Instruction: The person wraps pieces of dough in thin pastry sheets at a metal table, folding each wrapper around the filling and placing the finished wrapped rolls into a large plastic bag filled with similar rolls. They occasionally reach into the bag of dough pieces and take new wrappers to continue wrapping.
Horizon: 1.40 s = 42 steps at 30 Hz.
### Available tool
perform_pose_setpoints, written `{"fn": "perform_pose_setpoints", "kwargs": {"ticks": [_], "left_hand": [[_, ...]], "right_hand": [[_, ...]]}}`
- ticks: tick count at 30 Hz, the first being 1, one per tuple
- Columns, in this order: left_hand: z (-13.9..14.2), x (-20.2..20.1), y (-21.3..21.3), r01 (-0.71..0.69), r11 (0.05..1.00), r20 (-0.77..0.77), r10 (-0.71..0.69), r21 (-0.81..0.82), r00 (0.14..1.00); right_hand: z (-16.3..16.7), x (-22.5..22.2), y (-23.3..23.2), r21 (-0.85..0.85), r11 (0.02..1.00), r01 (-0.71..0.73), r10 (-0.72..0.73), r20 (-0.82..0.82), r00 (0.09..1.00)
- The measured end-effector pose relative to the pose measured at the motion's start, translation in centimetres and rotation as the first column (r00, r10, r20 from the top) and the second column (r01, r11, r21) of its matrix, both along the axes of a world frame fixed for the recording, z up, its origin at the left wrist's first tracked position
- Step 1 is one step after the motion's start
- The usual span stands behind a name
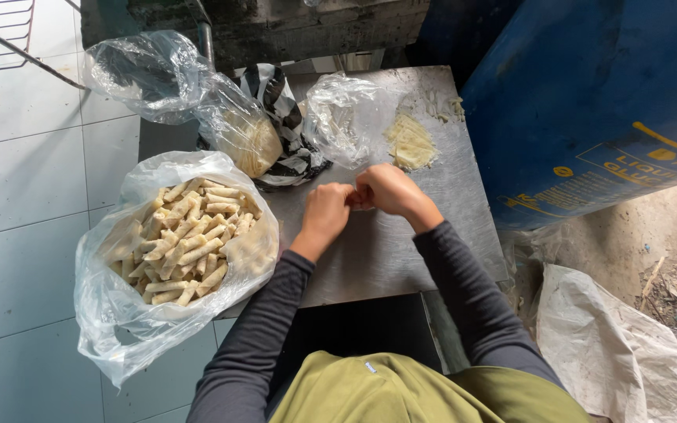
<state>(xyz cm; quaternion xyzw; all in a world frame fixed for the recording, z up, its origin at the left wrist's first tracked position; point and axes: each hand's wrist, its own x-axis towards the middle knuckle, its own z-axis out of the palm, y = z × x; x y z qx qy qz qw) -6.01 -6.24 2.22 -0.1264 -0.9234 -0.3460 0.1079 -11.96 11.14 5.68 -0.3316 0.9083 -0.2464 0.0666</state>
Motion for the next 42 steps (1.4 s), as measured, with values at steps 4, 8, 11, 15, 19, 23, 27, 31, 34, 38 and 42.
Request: {"fn": "perform_pose_setpoints", "kwargs": {"ticks": [4,8,11,15,19,23,27,31,34,38,42], "left_hand": [[-0.9,2.0,0.7,-0.009,0.996,-0.205,-0.01,-0.092,0.979],[-1.3,2.7,1.3,-0.083,0.946,-0.35,-0.035,-0.315,0.936],[-1.0,2.9,1.6,-0.108,0.945,-0.398,-0.026,-0.31,0.917],[0.3,2.3,1.8,-0.185,0.981,-0.171,0.173,-0.057,0.97],[1.6,1.1,1.2,-0.288,0.957,0.367,0.252,0.046,0.895],[1.1,1.6,1.6,-0.222,0.974,0.038,0.22,0.046,0.975],[-0.5,2.7,1.8,-0.155,0.979,-0.288,0.112,-0.131,0.951],[-1.0,2.7,2.0,-0.2,0.961,-0.368,0.118,-0.193,0.922],[-0.6,2.6,2.4,-0.247,0.951,-0.328,0.177,-0.185,0.928],[0.5,1.5,2.0,-0.32,0.944,-0.019,0.319,-0.082,0.948],[0.6,0.5,1.7,-0.348,0.937,0.119,0.344,0.014,0.931]], "right_hand": [[-0.6,3.9,2.1,-0.237,0.971,-0.031,-0.009,-0.166,0.986],[-1.1,5.9,2.9,-0.29,0.949,-0.123,0.015,-0.347,0.938],[-1.8,6.2,2.2,-0.267,0.962,-0.056,-0.06,-0.406,0.912],[-2.2,5.5,1.1,-0.274,0.936,0.22,-0.281,-0.207,0.937],[-2.1,3.3,0.6,-0.179,0.9,0.398,-0.394,0.062,0.917],[-2.5,3.6,1.2,-0.217,0.942,0.257,-0.287,-0.118,0.951],[-2.8,4.3,2.4,-0.235,0.968,0.088,-0.165,-0.33,0.929],[-2.9,4.4,2.6,-0.214,0.977,0.025,-0.117,-0.429,0.896],[-3.2,4.8,1.7,-0.164,0.983,0.086,-0.159,-0.504,0.849],[-3.3,4.4,0.7,-0.152,0.936,0.317,-0.348,-0.277,0.896],[-3.0,2.6,0.4,-0.17,0.914,0.368,-0.384,-0.07,0.921]]}}
